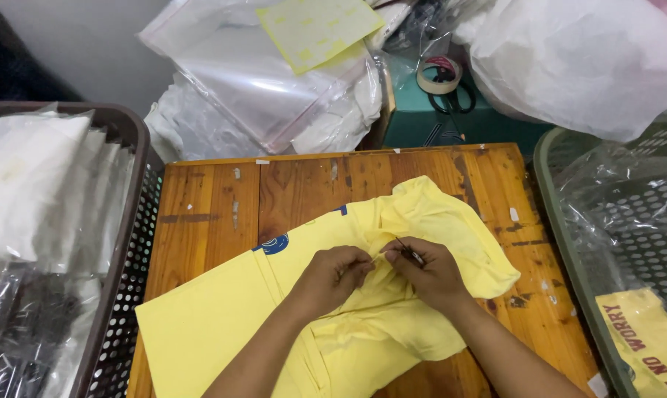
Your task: The person uses a small blade to cut a tag and a small piece of fabric from a yellow t-shirt laid on a wooden table. The person then folds the shirt and continues to cut another small section of fabric near the collar area.
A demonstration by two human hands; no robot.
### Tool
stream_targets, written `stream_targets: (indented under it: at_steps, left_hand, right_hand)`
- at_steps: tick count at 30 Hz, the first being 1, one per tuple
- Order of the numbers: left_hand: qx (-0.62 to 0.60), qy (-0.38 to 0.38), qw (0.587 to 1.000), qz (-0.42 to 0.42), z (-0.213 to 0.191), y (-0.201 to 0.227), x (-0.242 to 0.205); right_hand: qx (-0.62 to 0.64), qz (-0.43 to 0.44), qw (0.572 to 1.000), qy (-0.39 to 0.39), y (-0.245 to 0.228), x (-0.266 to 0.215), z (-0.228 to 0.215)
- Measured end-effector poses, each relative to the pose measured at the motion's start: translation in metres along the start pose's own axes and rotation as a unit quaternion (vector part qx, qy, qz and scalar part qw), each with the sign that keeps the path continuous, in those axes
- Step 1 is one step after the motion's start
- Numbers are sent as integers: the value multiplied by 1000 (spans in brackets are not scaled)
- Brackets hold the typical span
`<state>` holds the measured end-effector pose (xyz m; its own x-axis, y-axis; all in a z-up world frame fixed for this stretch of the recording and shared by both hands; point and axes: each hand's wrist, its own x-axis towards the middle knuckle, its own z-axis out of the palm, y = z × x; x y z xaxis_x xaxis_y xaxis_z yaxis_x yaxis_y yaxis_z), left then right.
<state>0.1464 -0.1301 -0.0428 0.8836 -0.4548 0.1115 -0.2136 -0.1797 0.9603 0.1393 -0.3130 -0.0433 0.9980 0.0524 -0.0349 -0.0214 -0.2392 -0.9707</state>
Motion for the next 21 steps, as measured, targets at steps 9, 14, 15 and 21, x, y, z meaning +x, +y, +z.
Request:
stream_targets:
  at_steps: [9, 14, 15, 21]
  left_hand:
    - [-57, 35, 991, 118, 7, -4, 1]
    - [-33, 52, 982, 181, 14, 3, 2]
    - [-40, 51, 980, 188, 15, 4, 2]
    - [-99, 54, 976, 185, 13, 15, 3]
  right_hand:
    - [-20, -126, 992, 20, 10, 5, 5]
    - [-2, -104, 994, 44, 14, 4, 6]
    - [5, -94, 994, 50, 14, 5, 6]
    - [10, -8, 995, 100, 21, 3, 4]
